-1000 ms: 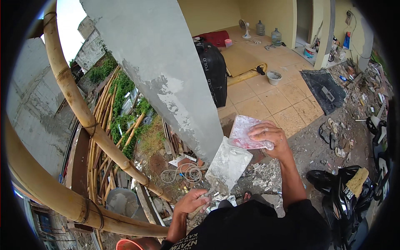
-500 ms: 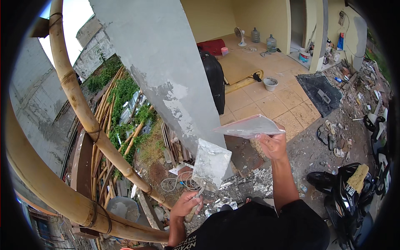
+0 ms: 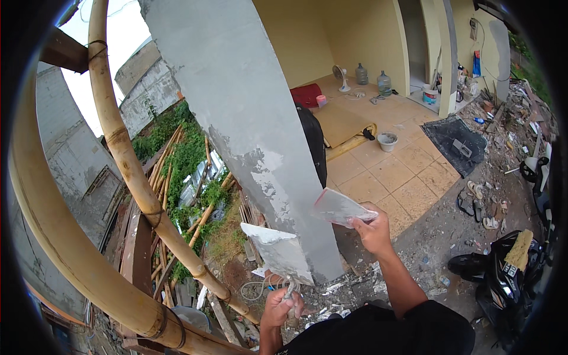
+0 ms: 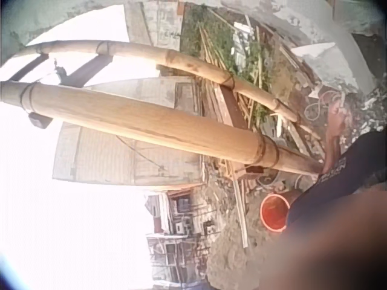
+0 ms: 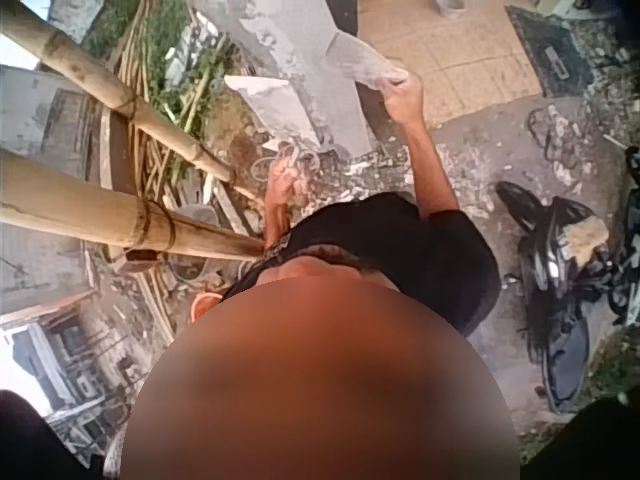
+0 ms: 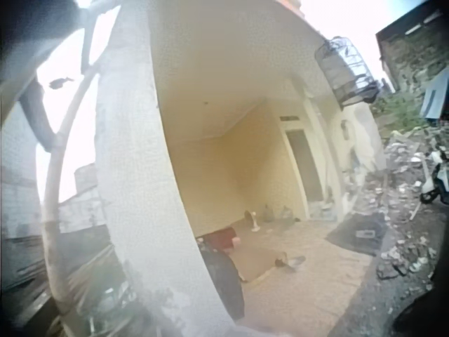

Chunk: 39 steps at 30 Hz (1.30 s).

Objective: Skimming a concrete pillar with plaster using a trowel and a plastic scraper.

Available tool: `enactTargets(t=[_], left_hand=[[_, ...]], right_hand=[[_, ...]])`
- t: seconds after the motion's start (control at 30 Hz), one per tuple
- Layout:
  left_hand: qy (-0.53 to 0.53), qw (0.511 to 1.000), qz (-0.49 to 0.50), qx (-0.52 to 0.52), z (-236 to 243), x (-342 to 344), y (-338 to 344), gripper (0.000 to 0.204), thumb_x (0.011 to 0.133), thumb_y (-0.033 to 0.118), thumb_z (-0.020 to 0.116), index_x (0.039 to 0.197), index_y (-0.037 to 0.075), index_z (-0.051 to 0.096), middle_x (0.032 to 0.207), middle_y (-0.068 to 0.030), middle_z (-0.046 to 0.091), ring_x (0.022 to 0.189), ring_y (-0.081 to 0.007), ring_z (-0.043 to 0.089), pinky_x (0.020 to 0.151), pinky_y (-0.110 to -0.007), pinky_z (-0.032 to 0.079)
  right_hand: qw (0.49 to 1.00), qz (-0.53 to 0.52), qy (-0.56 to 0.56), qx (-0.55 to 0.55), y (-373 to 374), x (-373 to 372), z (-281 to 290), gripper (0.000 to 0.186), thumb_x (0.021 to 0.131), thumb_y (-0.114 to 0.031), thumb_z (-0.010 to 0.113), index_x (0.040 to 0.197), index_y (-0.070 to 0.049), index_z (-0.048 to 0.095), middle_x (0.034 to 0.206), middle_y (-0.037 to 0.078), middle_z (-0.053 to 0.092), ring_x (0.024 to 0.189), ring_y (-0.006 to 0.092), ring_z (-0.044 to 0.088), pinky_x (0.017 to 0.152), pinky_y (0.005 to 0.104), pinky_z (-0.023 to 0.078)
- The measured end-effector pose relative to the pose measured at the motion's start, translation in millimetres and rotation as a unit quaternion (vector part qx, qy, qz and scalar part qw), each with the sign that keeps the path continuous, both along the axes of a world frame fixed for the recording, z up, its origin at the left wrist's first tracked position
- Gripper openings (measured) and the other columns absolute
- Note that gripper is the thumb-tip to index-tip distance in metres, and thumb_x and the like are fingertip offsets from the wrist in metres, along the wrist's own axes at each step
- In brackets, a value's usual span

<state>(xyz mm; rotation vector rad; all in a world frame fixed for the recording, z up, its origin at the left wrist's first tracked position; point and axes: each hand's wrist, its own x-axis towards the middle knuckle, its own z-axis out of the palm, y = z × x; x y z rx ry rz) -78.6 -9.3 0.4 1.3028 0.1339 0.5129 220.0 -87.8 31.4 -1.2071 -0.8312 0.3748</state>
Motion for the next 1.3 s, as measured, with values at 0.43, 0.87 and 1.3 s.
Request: enactTargets(t=[0.43,0.87,1.3], left_hand=[[-0.001,0.952,0.306,0.019,-14,20,-20,0.027,0.083,0.006,0.071,0.092,0.004,0.045,0.091,-0.0164,0.066,0.061,-0.0142,0.060,0.057,-0.027,0.051],[0.125,0.872,0.473,0.018,-11,39,-25,0.051,0.075,0.006,0.076,0.119,-0.003,0.053,0.083,-0.0057,0.061,0.069,-0.0170,0.055,0.059,-0.033,0.047],[0.017,0.917,0.398,0.011,-8,72,-8,0.033,0.080,0.002,0.073,0.106,0.003,0.052,0.085,-0.0102,0.065,0.059,-0.0119,0.058,0.047,-0.025,0.046]], right_hand=[[0.968,0.094,0.106,0.208,27,-35,18,0.050,0.082,0.006,0.060,0.129,0.001,0.044,0.105,0.006,0.063,0.090,0.0166,0.063,0.079,0.0329,0.054],[0.966,0.243,0.085,0.010,-23,-62,-16,0.026,0.089,-0.008,0.064,0.113,0.002,0.061,0.098,0.007,0.067,0.088,0.0116,0.062,0.073,0.0280,0.052],[0.985,0.031,0.009,0.172,-24,10,99,0.008,0.084,0.003,0.061,0.092,0.003,0.064,0.069,0.006,0.064,0.056,0.0073,0.056,0.049,0.0213,0.043]])
